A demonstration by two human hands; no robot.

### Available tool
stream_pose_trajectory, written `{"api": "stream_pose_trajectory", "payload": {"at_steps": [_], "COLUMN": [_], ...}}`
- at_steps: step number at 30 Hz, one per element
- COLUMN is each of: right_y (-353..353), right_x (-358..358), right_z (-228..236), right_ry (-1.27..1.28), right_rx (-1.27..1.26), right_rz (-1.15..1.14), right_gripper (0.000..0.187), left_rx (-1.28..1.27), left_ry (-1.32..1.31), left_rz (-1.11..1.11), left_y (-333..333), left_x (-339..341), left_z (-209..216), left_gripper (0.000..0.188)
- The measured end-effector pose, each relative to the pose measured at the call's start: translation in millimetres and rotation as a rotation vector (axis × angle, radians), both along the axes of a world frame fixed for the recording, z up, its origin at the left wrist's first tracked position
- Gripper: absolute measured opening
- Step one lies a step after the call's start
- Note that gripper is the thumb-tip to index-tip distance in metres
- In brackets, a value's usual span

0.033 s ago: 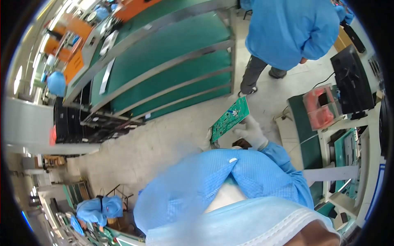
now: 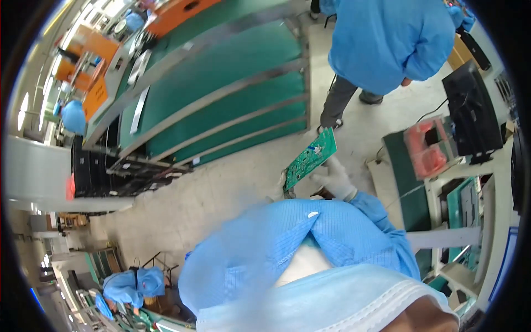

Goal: Soldering electronic components onto printed circuit boards at a manual assembly station.

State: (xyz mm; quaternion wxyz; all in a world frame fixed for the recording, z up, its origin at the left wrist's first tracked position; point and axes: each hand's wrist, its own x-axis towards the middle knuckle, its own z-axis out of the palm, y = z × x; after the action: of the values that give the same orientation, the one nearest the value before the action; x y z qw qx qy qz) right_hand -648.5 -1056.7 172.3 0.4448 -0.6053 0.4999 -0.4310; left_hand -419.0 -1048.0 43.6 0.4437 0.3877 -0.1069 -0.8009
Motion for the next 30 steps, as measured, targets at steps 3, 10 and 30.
{"api": "stream_pose_trajectory", "payload": {"at_steps": [3,10,30], "right_y": [-46,-163,-550], "right_x": [-66,-193,-523], "right_z": [-11,15,26], "right_ry": [0.075,-0.435,-0.447], "right_rx": [0.083,-0.060,-0.046], "right_rz": [-0.038,-0.567,-1.057], "right_gripper": [0.067,0.047,0.079], "left_rx": [-0.024,0.315,0.464], "left_ry": [-0.033,0.122,0.204], "left_rz": [-0.055,-0.500,-1.321], "left_y": [-72,-229,-675], "left_x": [-91,-277,-665], "left_z": [14,91,37], "left_gripper": [0.036,0.036,0.038]}}
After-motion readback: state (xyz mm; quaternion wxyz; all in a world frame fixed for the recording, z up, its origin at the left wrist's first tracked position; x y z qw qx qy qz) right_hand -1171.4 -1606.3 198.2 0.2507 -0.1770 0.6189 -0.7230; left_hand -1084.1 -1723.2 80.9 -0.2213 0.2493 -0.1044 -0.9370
